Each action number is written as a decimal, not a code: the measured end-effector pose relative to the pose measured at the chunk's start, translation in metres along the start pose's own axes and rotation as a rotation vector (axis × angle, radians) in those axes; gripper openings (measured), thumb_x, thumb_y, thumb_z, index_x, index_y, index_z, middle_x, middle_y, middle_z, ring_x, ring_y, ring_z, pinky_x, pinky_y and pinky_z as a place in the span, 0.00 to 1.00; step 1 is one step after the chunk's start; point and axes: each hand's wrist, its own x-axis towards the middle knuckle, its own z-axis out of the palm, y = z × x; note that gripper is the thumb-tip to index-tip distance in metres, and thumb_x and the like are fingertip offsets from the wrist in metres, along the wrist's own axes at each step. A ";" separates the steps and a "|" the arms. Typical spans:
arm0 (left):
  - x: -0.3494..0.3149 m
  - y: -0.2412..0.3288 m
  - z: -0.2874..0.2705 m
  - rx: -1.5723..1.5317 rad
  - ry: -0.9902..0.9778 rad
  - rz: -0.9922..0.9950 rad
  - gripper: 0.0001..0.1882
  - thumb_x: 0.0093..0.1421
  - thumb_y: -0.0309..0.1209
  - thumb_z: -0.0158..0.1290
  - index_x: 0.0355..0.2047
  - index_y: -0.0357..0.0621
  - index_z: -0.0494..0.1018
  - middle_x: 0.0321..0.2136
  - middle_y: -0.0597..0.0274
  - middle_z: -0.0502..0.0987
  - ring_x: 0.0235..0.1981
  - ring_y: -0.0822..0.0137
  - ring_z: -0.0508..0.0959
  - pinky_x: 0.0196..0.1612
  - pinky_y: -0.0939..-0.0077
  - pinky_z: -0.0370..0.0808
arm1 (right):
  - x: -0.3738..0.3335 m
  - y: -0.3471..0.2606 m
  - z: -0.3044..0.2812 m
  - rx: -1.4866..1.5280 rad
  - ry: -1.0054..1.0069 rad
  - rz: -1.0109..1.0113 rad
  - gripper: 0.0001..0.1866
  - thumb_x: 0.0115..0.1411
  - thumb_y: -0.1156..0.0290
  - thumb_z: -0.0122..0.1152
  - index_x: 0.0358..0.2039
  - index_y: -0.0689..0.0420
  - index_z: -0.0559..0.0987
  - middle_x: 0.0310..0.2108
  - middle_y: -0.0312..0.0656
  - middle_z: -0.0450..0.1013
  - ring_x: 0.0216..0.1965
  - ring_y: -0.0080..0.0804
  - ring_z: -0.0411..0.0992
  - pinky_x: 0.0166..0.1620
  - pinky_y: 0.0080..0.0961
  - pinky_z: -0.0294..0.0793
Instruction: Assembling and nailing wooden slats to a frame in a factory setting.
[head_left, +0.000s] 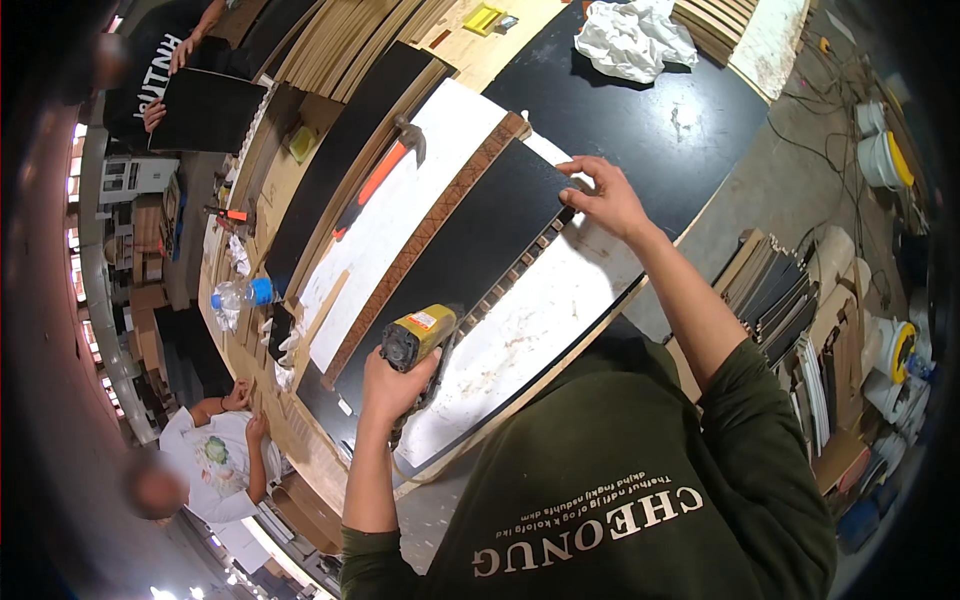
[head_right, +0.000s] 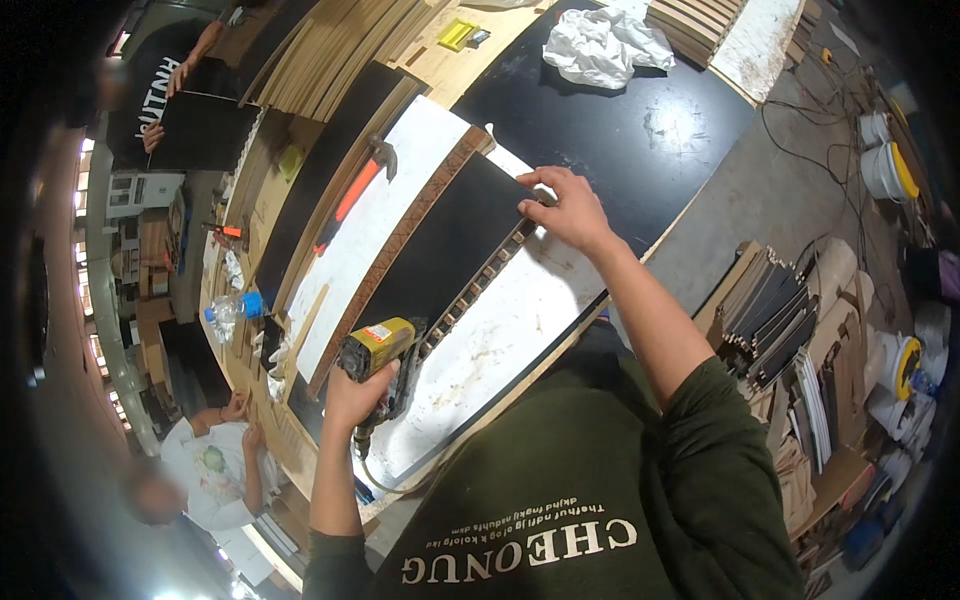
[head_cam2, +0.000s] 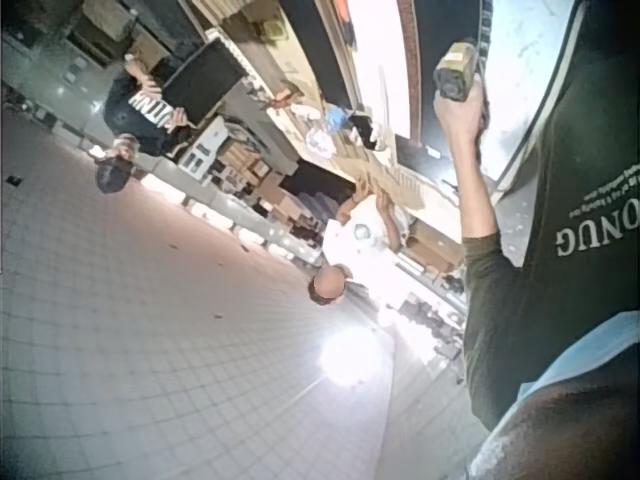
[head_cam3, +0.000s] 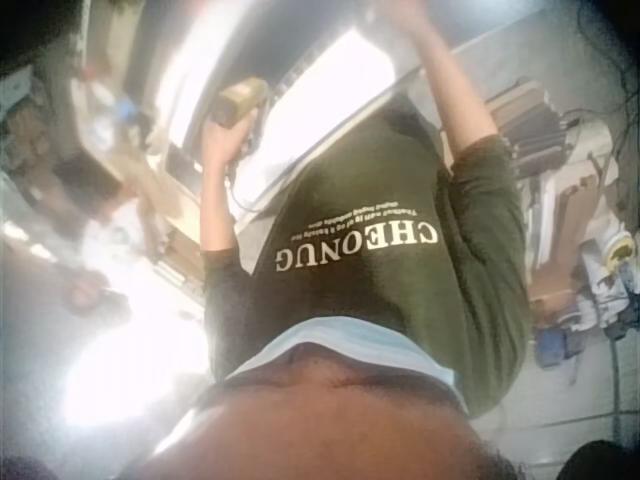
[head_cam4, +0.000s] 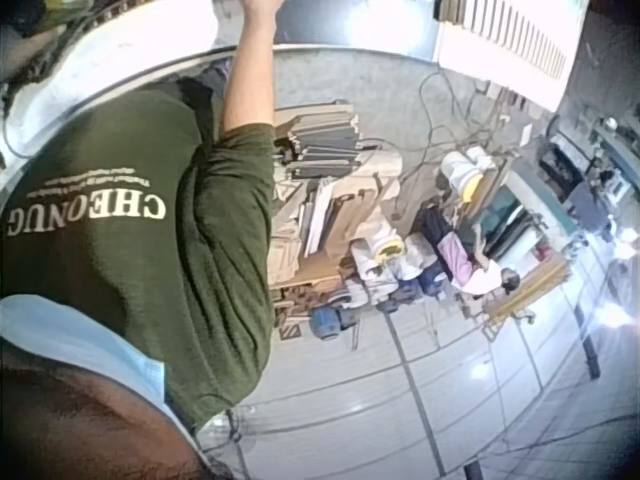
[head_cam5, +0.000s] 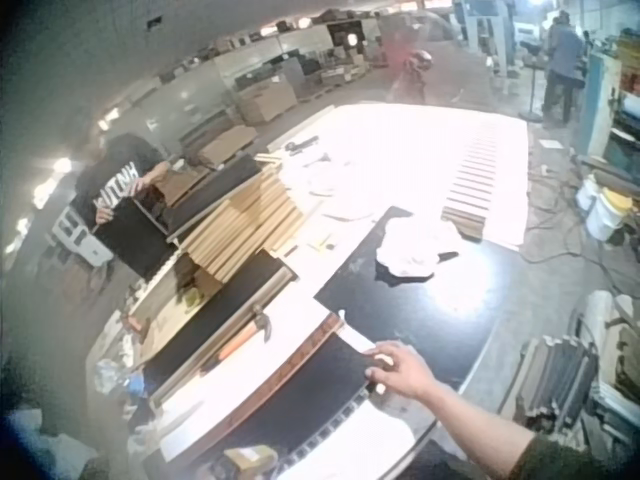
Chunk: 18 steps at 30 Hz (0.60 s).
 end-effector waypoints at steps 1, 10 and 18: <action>0.000 -0.003 0.000 0.013 0.002 0.011 0.18 0.49 0.37 0.61 0.33 0.33 0.77 0.18 0.59 0.77 0.17 0.70 0.76 0.24 0.75 0.71 | -0.001 -0.002 0.001 -0.007 0.005 0.016 0.21 0.50 0.58 0.63 0.47 0.41 0.78 0.57 0.39 0.65 0.58 0.41 0.61 0.61 0.35 0.59; 0.006 0.027 0.006 0.028 -0.017 0.035 0.19 0.49 0.39 0.60 0.33 0.33 0.77 0.20 0.56 0.77 0.19 0.68 0.77 0.26 0.73 0.73 | -0.003 -0.003 -0.001 -0.015 0.019 0.013 0.20 0.50 0.58 0.63 0.46 0.41 0.78 0.57 0.39 0.65 0.57 0.41 0.62 0.60 0.36 0.59; 0.015 0.023 0.010 0.167 0.015 0.127 0.20 0.48 0.40 0.59 0.36 0.35 0.77 0.26 0.50 0.80 0.31 0.61 0.81 0.37 0.69 0.75 | -0.003 -0.009 -0.004 -0.017 0.019 0.005 0.20 0.51 0.59 0.60 0.46 0.42 0.78 0.57 0.41 0.65 0.56 0.41 0.62 0.60 0.35 0.60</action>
